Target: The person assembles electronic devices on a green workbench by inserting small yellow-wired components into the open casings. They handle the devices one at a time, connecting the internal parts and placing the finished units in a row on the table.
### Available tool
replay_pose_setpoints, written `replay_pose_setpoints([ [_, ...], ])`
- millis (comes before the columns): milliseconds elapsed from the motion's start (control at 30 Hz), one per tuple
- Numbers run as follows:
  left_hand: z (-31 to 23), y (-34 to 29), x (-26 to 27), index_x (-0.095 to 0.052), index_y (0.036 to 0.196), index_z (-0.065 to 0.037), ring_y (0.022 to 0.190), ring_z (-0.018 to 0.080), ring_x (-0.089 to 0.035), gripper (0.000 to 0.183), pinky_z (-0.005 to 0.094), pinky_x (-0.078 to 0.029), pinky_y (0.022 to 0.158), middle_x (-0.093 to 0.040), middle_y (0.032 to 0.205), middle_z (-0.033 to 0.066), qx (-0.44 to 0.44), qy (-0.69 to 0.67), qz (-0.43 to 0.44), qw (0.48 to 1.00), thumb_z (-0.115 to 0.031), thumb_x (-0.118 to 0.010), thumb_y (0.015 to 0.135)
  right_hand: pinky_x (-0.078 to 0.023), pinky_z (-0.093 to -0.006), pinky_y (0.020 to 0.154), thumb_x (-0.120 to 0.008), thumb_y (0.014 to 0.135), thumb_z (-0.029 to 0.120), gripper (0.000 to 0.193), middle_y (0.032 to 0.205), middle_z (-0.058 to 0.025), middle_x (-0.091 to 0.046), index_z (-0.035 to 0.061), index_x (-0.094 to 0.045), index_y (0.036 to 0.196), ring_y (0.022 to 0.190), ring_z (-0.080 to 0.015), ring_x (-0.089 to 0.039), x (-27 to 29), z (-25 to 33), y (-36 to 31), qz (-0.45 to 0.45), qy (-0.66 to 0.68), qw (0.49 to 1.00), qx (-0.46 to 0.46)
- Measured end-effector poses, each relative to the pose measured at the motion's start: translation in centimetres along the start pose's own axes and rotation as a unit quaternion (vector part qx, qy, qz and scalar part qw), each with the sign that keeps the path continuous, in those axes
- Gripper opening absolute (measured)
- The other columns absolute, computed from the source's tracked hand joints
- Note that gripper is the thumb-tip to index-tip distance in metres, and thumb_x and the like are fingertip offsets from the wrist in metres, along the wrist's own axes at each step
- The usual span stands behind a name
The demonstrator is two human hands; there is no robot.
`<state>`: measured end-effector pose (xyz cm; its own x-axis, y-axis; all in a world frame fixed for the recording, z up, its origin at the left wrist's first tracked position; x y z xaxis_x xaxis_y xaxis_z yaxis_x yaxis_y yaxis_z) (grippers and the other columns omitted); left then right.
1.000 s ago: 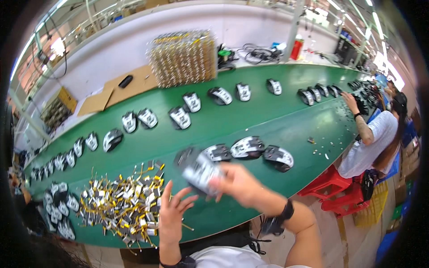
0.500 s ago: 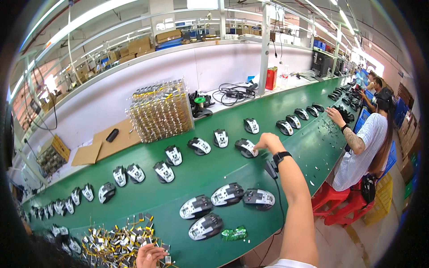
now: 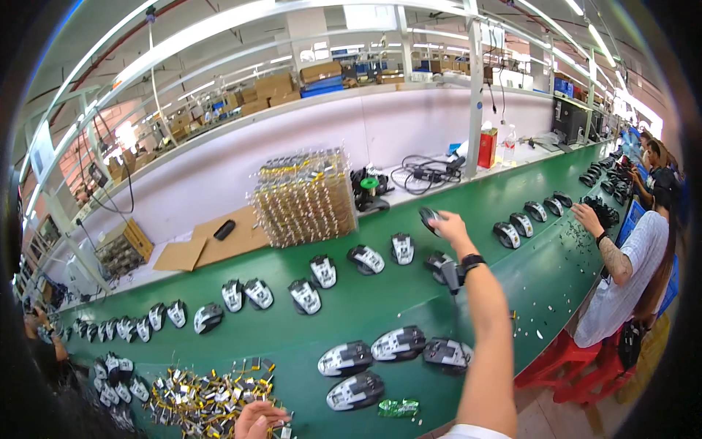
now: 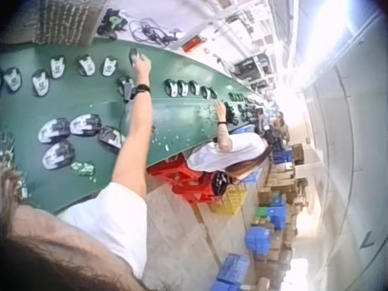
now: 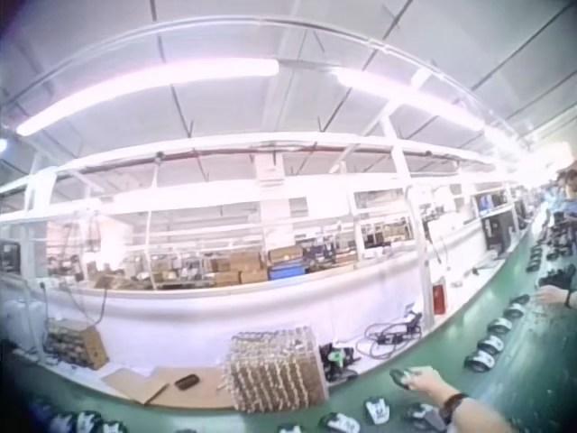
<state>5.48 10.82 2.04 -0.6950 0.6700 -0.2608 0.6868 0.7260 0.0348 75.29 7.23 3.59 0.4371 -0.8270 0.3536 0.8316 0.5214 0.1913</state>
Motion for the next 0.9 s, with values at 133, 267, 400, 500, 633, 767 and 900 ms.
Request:
replay_pose_setpoints([
  [133, -1.8, -0.9, -0.4, -0.029, 0.145, 0.001, 0.114, 0.0372, -0.06, 0.075, 0.0444, -0.047, 0.097, -0.053, 0.131, 0.0265, 0.039, 0.028, -0.084, 0.995, -0.042, -0.058, 0.09, -0.051, -0.0287, 0.08, -0.073, 0.086, 0.014, 0.057, 0.101, -0.0044, -0.067, 0.0041, -0.052, 0.138, 0.088, -0.0107, -0.061, -13.4, 18.4, -20.3, 0.336, 0.139, 0.925, 0.109],
  [267, 2.7, 1.4, -2.9, -0.019, 0.152, -0.008, 0.134, 0.039, -0.042, 0.093, 0.0491, -0.039, 0.107, -0.038, 0.146, 0.0232, -0.014, -0.207, -0.103, 0.973, -0.065, -0.054, 0.088, -0.048, -0.0362, 0.097, -0.082, 0.076, 0.019, 0.068, 0.128, -0.0166, -0.062, 0.0036, -0.054, 0.136, 0.112, -0.0251, -0.063, -16.5, 26.8, -42.5, 0.423, 0.058, 0.855, 0.293],
  [400, -2.0, -0.4, -4.0, -0.028, 0.149, -0.009, 0.129, 0.0372, -0.045, 0.094, 0.0494, -0.041, 0.105, -0.041, 0.144, 0.0195, -0.109, -0.295, -0.152, 0.937, -0.074, -0.049, 0.084, -0.051, -0.037, 0.088, -0.079, 0.08, 0.024, 0.067, 0.128, -0.0141, -0.062, 0.0082, -0.053, 0.139, 0.098, -0.0317, -0.063, -20.4, 25.6, -50.6, 0.453, 0.1, 0.838, 0.287],
  [500, -0.4, -3.2, -1.8, -0.03, 0.148, -0.009, 0.126, 0.036, -0.047, 0.089, 0.048, -0.043, 0.103, -0.045, 0.139, 0.0189, -0.095, -0.278, -0.211, 0.932, -0.07, -0.05, 0.086, -0.052, -0.0384, 0.085, -0.08, 0.078, 0.026, 0.068, 0.127, -0.0144, -0.063, 0.0076, -0.054, 0.139, 0.095, -0.0319, -0.063, -21.2, 24.5, -54.1, 0.409, 0.129, 0.853, 0.296],
  [633, 0.7, -2.5, -0.5, -0.034, 0.144, -0.007, 0.125, 0.037, -0.048, 0.085, 0.051, -0.043, 0.101, -0.049, 0.134, 0.0198, -0.075, -0.333, -0.179, 0.923, -0.07, -0.046, 0.089, -0.053, -0.0373, 0.085, -0.08, 0.079, 0.027, 0.069, 0.12, -0.015, -0.066, 0.0096, -0.052, 0.14, 0.093, -0.0318, -0.066, -23.4, 25.4, -53.0, 0.487, 0.047, 0.817, 0.306],
  [767, 1.8, -3.4, 0.9, -0.031, 0.148, -0.004, 0.116, 0.0486, -0.056, 0.097, 0.0597, -0.052, 0.09, -0.049, 0.135, 0.0276, 0.055, -0.521, 0.009, 0.852, -0.079, -0.031, 0.087, -0.054, -0.0291, 0.061, -0.072, 0.089, 0.023, 0.023, 0.078, -0.011, -0.072, 0.0035, -0.074, 0.1, 0.066, -0.0141, -0.069, -28.6, 28.0, -46.5, 0.572, 0.001, 0.777, 0.262],
  [900, 1.7, -6.1, 2.1, -0.031, 0.15, -0.007, 0.107, 0.0368, -0.058, 0.09, 0.0467, -0.053, 0.085, -0.047, 0.136, 0.0272, -0.015, -0.54, -0.009, 0.842, -0.074, -0.039, 0.09, -0.055, -0.0383, 0.067, -0.07, 0.083, 0.023, 0.02, 0.078, -0.01, -0.072, 0.0039, -0.073, 0.088, 0.069, -0.0268, -0.069, -38.0, 29.4, -42.6, 0.434, -0.062, 0.825, 0.357],
])
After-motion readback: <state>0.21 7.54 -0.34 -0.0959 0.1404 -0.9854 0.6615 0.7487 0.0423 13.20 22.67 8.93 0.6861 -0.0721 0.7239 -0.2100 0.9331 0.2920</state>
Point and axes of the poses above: each hand's wrist, its own y-axis towards the middle knuckle, its own x-axis out of the back of the hand, z = x × y, the point moved 10 cm from there along y, towards the middle knuckle
